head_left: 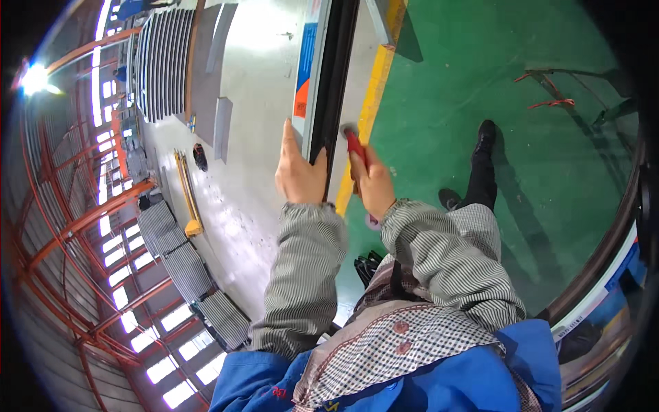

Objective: The person is installing rubber seals into the channels of a metal window frame using a manual roller tool.

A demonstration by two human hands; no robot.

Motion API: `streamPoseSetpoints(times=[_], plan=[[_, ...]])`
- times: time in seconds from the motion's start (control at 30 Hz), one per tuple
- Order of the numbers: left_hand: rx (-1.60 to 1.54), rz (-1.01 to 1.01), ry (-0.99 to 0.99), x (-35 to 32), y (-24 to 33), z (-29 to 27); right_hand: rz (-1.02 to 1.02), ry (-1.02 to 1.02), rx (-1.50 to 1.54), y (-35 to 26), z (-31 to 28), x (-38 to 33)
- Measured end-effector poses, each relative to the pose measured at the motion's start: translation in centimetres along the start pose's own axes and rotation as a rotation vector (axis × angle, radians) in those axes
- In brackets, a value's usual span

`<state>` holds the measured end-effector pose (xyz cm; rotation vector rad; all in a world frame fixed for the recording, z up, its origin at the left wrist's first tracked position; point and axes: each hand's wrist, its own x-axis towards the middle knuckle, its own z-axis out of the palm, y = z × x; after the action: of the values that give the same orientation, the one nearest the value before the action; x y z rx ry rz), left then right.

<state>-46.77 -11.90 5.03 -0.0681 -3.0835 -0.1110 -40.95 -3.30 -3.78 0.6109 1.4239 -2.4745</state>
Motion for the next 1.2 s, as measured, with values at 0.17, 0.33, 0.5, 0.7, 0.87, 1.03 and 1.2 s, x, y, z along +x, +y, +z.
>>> streamPoseSetpoints(times=[0.17,0.33,0.5,0.7,0.87,1.03,1.2], plan=[[-0.314,0.162,-0.218,4.3,-1.8,0.1,-0.195,-0.203,-0.272,4.8,1.2,-2.1],[-0.386,0.132,-0.200,13.0,2.4,1.0,-0.060,-0.354,-0.324,4.9,2.3,-3.2],[-0.269,0.115,-0.124,12.3,5.1,1.7,-0.153,-0.032,-0.290,-1.9,-0.9,5.2],[-0.229,0.083,-0.125,12.2,4.1,1.6,-0.016,-0.191,-0.294,2.8,1.5,-1.0],[-0.332,0.128,-0.148,12.8,3.3,2.2,-0.118,0.044,-0.318,-7.4,-2.0,10.0],[-0.279,0.107,-0.143,12.5,3.5,1.6,0.046,-0.218,-0.268,-1.4,0.5,1.0],[-0.282,0.146,-0.090,12.6,3.9,2.4,-0.087,0.011,-0.232,-9.5,-2.6,12.6]])
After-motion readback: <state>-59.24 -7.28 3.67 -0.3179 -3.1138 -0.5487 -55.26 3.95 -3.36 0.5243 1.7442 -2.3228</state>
